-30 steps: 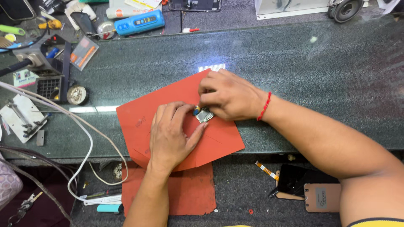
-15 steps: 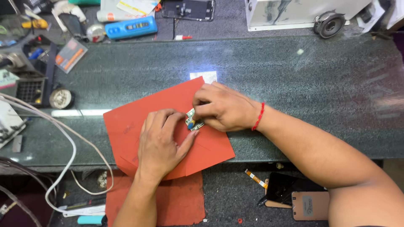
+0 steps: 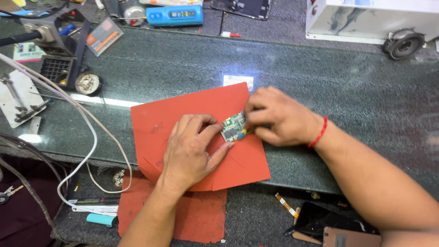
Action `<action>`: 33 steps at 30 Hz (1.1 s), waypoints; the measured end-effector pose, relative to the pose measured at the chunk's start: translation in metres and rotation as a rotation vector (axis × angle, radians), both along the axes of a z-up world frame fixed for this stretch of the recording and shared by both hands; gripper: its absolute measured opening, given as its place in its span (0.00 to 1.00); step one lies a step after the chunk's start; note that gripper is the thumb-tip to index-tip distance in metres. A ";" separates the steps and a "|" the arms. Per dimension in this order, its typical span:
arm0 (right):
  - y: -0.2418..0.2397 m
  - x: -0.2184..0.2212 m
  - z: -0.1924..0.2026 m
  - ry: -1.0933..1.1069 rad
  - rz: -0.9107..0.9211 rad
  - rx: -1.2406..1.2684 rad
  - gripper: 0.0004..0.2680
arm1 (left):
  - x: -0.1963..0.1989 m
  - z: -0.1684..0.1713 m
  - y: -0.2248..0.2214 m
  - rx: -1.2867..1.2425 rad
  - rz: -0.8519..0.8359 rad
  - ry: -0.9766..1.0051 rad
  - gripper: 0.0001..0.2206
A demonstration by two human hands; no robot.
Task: The person cleans a circuit board with a brush on a red mat. The person turns the board over and brushes different sections of the component.
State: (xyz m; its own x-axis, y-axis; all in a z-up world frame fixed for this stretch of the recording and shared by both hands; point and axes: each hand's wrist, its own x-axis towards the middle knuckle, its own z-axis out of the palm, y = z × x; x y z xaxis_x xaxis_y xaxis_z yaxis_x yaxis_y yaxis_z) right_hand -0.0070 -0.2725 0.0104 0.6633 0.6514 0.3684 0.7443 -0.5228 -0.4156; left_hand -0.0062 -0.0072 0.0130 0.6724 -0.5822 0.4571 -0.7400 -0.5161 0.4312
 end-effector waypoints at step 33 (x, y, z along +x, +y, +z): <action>0.003 -0.002 0.006 -0.085 -0.085 -0.015 0.06 | -0.001 -0.005 0.005 -0.052 -0.033 -0.023 0.16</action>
State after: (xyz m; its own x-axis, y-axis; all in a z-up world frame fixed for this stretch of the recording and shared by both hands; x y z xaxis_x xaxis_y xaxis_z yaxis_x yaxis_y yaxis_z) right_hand -0.0091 -0.2695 0.0162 0.6828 0.6000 0.4168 0.7295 -0.5911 -0.3443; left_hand -0.0070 -0.0025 0.0084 0.6420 -0.5790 0.5025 -0.7665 -0.4689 0.4390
